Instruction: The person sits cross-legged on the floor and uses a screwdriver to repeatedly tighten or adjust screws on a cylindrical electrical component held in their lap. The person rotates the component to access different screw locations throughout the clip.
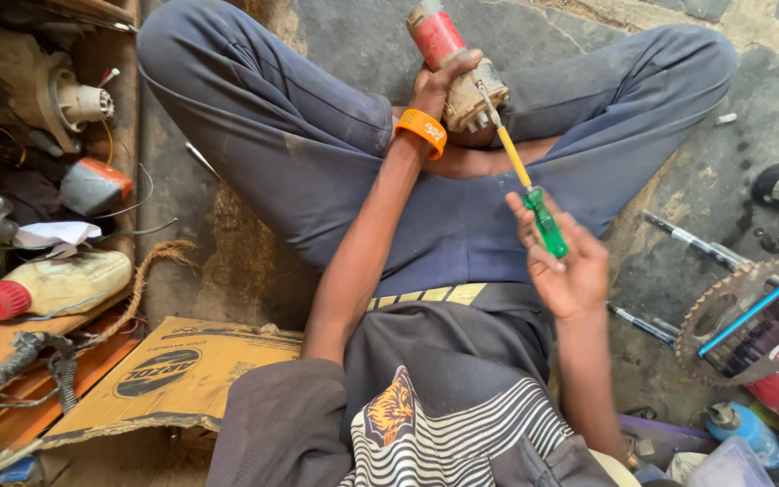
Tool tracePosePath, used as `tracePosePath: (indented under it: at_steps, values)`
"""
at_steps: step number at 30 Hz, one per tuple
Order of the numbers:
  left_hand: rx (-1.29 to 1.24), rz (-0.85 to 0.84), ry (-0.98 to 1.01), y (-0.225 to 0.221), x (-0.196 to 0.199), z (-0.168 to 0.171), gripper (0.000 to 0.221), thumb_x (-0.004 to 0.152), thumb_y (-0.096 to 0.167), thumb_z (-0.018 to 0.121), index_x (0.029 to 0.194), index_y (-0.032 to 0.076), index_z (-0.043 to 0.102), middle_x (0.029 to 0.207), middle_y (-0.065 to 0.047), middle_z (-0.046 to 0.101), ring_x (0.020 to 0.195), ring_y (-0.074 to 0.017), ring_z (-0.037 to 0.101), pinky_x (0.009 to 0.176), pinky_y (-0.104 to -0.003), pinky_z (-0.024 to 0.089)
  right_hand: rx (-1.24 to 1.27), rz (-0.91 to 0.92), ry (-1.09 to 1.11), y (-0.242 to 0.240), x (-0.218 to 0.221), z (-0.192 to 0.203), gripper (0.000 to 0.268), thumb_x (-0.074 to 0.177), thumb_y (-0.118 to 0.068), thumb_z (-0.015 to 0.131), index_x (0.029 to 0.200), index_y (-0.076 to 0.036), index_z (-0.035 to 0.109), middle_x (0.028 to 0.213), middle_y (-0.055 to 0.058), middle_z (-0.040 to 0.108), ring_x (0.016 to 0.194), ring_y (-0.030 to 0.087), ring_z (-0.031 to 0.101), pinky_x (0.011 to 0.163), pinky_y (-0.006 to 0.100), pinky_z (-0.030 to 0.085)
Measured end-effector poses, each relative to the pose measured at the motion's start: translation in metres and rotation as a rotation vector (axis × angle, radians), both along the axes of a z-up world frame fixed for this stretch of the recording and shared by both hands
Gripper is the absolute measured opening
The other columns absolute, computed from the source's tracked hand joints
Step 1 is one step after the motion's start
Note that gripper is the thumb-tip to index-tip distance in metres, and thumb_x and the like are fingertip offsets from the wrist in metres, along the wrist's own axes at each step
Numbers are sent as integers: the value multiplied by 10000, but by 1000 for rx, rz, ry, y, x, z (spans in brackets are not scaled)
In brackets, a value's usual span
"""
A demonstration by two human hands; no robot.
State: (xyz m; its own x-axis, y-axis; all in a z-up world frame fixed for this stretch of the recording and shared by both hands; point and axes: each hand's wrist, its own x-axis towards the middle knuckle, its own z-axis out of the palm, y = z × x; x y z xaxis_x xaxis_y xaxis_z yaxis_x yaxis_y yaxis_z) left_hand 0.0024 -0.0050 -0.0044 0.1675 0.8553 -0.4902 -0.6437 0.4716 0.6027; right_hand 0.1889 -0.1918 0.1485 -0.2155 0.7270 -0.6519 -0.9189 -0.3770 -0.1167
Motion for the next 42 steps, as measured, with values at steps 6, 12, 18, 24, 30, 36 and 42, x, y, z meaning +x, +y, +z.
tracePosePath:
  at_steps: [6,12,18,24,30,36,42]
  values:
    - [162,-63,26,2,-1,0,559,799,250,850,1171,-23,534,946,-112,708,793,-188,722,723,-325,618,229,164,-295,-18,-4,-1,492,1129,-96,499,1585,63,403,1365,295,612,637,75,571,449,168,407]
    - [85,-56,-64,0,1,0,503,768,255,842,1103,-2,568,913,-119,724,761,-199,729,691,-344,626,183,329,-882,-33,-11,9,500,1075,-121,470,1541,52,424,1151,215,643,524,57,479,374,181,345]
    - [120,-137,-25,2,-6,4,497,808,310,833,1086,-47,629,900,-118,716,754,-194,723,704,-333,626,98,12,277,-26,-11,-2,484,1176,-146,442,1595,89,383,1104,194,629,551,81,489,427,173,366]
    - [142,-114,54,7,-1,-5,486,790,318,838,1071,-14,620,887,-104,725,741,-180,728,681,-323,623,174,427,-920,-21,-21,2,540,1062,-113,520,1578,-7,404,1109,167,660,543,56,503,408,176,401]
    - [125,-47,30,12,2,-22,456,794,295,849,1043,-16,628,869,-114,717,719,-207,720,651,-344,616,389,470,-1485,-5,-27,11,625,983,-90,562,1572,-22,364,1223,209,645,685,91,604,460,165,444]
    - [58,12,-57,9,5,-6,446,781,244,863,1065,18,604,889,-71,693,743,-182,696,671,-333,611,-142,-12,-105,3,-13,15,693,904,-115,583,1544,-30,332,1315,283,635,743,130,684,446,140,463]
    - [61,-67,-53,2,-3,-3,447,784,257,850,1062,4,609,869,-93,708,713,-188,707,656,-332,612,241,142,157,-11,-10,-3,541,1175,-74,560,1657,61,354,1282,200,626,640,100,596,459,210,428]
